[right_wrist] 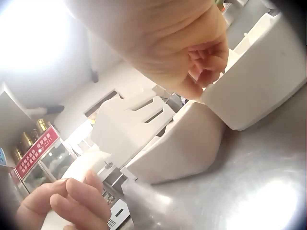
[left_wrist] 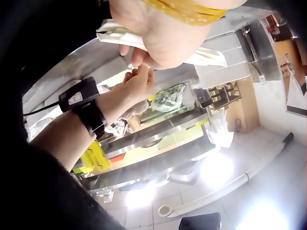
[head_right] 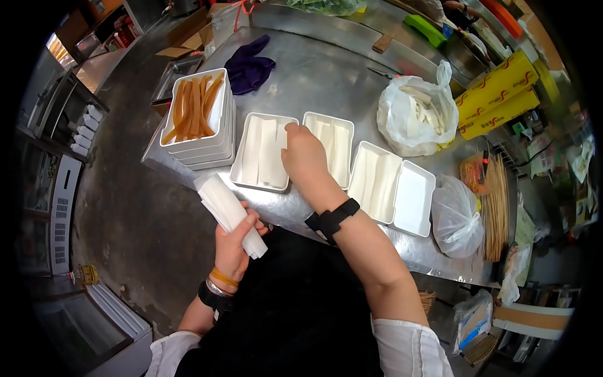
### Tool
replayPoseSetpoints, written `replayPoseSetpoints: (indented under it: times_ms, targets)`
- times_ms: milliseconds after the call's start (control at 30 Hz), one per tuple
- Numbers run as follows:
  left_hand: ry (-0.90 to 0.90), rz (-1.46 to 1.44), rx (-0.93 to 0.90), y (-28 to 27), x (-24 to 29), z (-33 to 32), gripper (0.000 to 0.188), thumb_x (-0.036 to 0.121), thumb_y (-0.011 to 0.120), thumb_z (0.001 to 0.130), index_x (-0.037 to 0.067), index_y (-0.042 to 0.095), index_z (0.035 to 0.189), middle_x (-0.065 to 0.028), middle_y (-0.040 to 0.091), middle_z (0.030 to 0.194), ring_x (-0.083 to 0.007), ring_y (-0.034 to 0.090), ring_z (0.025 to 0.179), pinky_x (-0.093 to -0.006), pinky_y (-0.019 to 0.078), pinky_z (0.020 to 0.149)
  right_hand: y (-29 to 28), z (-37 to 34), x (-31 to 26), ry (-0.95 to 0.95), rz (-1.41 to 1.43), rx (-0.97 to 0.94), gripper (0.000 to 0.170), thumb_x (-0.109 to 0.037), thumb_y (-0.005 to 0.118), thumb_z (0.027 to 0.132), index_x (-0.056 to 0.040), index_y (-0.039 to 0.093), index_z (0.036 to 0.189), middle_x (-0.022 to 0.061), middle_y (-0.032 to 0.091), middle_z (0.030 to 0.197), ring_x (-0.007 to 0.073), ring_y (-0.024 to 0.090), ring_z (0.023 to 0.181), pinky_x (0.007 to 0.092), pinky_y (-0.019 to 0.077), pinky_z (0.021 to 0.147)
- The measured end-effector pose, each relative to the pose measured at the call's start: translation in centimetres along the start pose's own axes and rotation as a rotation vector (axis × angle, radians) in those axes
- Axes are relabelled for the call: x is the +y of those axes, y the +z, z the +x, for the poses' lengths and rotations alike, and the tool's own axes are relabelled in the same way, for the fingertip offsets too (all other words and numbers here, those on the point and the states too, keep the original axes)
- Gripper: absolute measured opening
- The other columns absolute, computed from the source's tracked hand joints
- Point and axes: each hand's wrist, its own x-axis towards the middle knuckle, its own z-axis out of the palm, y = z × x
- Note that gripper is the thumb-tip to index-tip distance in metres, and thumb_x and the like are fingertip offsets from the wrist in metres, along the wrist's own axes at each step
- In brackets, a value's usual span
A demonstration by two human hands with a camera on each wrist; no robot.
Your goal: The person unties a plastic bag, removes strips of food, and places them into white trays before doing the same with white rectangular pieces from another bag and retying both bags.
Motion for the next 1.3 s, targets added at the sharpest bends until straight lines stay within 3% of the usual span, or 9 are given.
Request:
replayPoseSetpoints:
  times_ms: [67, 167, 267, 467, 667, 833, 967, 1167, 1300]
  targets:
    - [-0.002, -0.004, -0.001, 0.0, 0.0, 0.0, 0.038, 0.006, 0.069, 0.088, -0.001, 0.050, 0.120, -0.0086, 0.062, 0.097, -0.0161, 0.065, 0.081, -0.0323, 0.0570, 0.073, 0.1, -0.4, 0.0, -0.023, -0.074, 0.012, 0.034, -0.008, 0.072, 0.076, -0.0009, 0.063, 0.107, 0.0167, 0.064, 0.097, 0.0321, 0.065, 0.081, 0.0401, 0.0524, 0.070]
    - [0.006, 0.007, -0.013, 0.0, -0.1, 0.0, 0.039, 0.008, 0.068, 0.089, -0.002, 0.049, 0.122, -0.0085, 0.062, 0.098, -0.0161, 0.064, 0.081, -0.0322, 0.0566, 0.074, -0.1, -0.1, -0.1, 0.047, -0.208, -0.169, 0.028, -0.011, 0.071, 0.077, -0.0010, 0.067, 0.103, 0.0171, 0.062, 0.102, 0.0336, 0.065, 0.081, 0.0418, 0.0522, 0.072]
    - [-0.012, -0.011, -0.058, -0.2, -0.1, 0.0, 0.040, 0.015, 0.063, 0.094, -0.002, 0.047, 0.126, -0.0094, 0.062, 0.100, -0.0173, 0.064, 0.084, -0.0335, 0.0563, 0.075, -0.6, -0.5, -0.6, -0.055, -0.023, 0.033, 0.027, -0.015, 0.073, 0.079, -0.0012, 0.068, 0.101, 0.0127, 0.062, 0.092, 0.0260, 0.064, 0.075, 0.0350, 0.0517, 0.068]
    - [-0.058, -0.102, -0.146, -0.3, 0.0, 0.0, 0.046, 0.032, 0.044, 0.103, -0.003, 0.042, 0.133, -0.0139, 0.061, 0.111, -0.0232, 0.064, 0.095, -0.0394, 0.0567, 0.081, -3.8, -3.8, -3.6, 0.124, 0.717, -0.567, 0.034, -0.024, 0.078, 0.081, -0.0007, 0.067, 0.103, -0.0008, 0.059, 0.080, 0.0039, 0.051, 0.068, 0.0182, 0.0429, 0.061]
    - [-0.030, -0.008, -0.143, 1.1, 0.2, -0.5, 0.043, 0.023, 0.053, 0.100, -0.002, 0.042, 0.134, -0.0141, 0.059, 0.121, -0.0250, 0.064, 0.103, -0.0405, 0.0564, 0.088, -4.4, -6.0, -5.1, 0.380, 0.931, -0.665, 0.026, -0.018, 0.075, 0.083, 0.0027, 0.066, 0.096, 0.0020, 0.060, 0.079, 0.0082, 0.059, 0.068, 0.0236, 0.0493, 0.057]
    - [-0.006, 0.008, -0.165, 0.0, -0.7, -0.4, 0.039, 0.013, 0.057, 0.097, -0.003, 0.046, 0.132, -0.0128, 0.060, 0.119, -0.0225, 0.063, 0.103, -0.0400, 0.0553, 0.088, -3.4, -6.7, -4.0, 0.406, 1.108, -0.571, 0.015, -0.012, 0.072, 0.086, -0.0015, 0.063, 0.093, 0.0003, 0.060, 0.076, 0.0062, 0.057, 0.059, 0.0197, 0.0468, 0.052]
    - [0.051, 0.020, -0.042, 0.2, -0.8, -0.2, 0.041, 0.016, 0.055, 0.099, -0.004, 0.045, 0.132, -0.0126, 0.060, 0.116, -0.0214, 0.062, 0.105, -0.0406, 0.0553, 0.088, -4.4, -5.5, -3.5, 0.465, 1.066, -0.457, 0.015, -0.013, 0.069, 0.090, -0.0046, 0.059, 0.095, -0.0014, 0.059, 0.071, 0.0057, 0.055, 0.058, 0.0194, 0.0408, 0.050]
    - [-0.028, -0.052, -0.069, 0.4, -0.2, -0.4, 0.042, 0.020, 0.050, 0.101, -0.005, 0.043, 0.133, -0.0110, 0.058, 0.110, -0.0204, 0.062, 0.100, -0.0410, 0.0570, 0.084, -3.8, 1.1, -1.8, 0.481, 1.101, -0.113, 0.020, -0.017, 0.066, 0.092, -0.0029, 0.056, 0.102, 0.0019, 0.060, 0.071, 0.0089, 0.058, 0.061, 0.0222, 0.0447, 0.052]
    - [-0.029, -0.049, -0.077, 0.4, 0.1, -0.3, 0.041, 0.019, 0.050, 0.101, -0.005, 0.044, 0.134, -0.0095, 0.057, 0.108, -0.0195, 0.061, 0.097, -0.0406, 0.0573, 0.083, -0.4, 3.4, -2.0, 0.603, 1.115, -0.140, 0.022, -0.015, 0.068, 0.090, -0.0017, 0.057, 0.103, 0.0047, 0.062, 0.075, 0.0109, 0.060, 0.063, 0.0235, 0.0507, 0.056]
